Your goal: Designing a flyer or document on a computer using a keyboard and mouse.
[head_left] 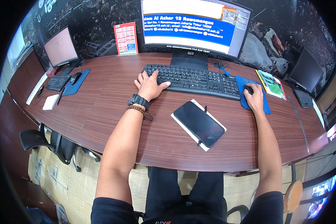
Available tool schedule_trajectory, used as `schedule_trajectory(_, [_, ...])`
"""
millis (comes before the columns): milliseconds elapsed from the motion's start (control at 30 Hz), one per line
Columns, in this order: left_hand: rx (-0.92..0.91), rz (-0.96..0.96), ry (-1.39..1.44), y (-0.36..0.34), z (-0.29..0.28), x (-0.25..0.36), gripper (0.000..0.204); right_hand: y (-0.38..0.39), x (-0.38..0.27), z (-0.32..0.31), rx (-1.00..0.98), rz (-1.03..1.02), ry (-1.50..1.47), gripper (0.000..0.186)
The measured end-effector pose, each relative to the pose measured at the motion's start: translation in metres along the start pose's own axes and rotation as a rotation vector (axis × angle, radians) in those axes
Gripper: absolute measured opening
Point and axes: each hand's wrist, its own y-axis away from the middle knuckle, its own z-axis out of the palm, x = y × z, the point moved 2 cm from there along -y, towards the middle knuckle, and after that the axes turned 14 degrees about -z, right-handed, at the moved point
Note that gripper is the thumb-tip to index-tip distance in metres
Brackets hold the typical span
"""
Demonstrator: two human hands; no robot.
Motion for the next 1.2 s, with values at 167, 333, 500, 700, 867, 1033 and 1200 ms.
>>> schedule_trajectory(167, [-0.003, -0.001, 0.003, -0.0002, 0.0007, 0.0007, 0.086, 0.0002, 0.002, 0.0003, -0.003, 0.014, -0.003, 0.033])
schedule_trajectory(333, [0.037, -0.009, -0.038, 0.0005, 0.001, 0.0006, 0.083, -0.0001, 0.0006, -0.0003, -0.012, 0.02, -0.005, 0.033])
schedule_trajectory(500, [0.029, -0.012, -0.035, 0.0002, 0.0015, 0.0009, 0.082, -0.0003, 0.0006, -0.0005, -0.018, 0.021, 0.002, 0.034])
schedule_trajectory(700, [0.0, -0.012, 0.003, 0.0034, -0.0019, 0.0021, 0.085, -0.0002, -0.0004, 0.0003, -0.012, 0.005, 0.0, 0.033])
schedule_trajectory(867, [0.031, -0.001, 0.008, 0.0031, -0.0002, 0.0013, 0.083, -0.0002, 0.0002, -0.0007, -0.029, -0.041, -0.031, 0.033])
schedule_trajectory(1033, [0.024, 0.004, 0.005, 0.0019, 0.0005, 0.0002, 0.083, 0.0, -0.0016, 0.0003, -0.026, -0.041, -0.031, 0.032])
schedule_trajectory(1200, [0.016, 0.007, 0.001, 0.0012, 0.0004, 0.0003, 0.082, -0.0006, 0.0008, 0.0004, -0.02, -0.057, -0.042, 0.032])
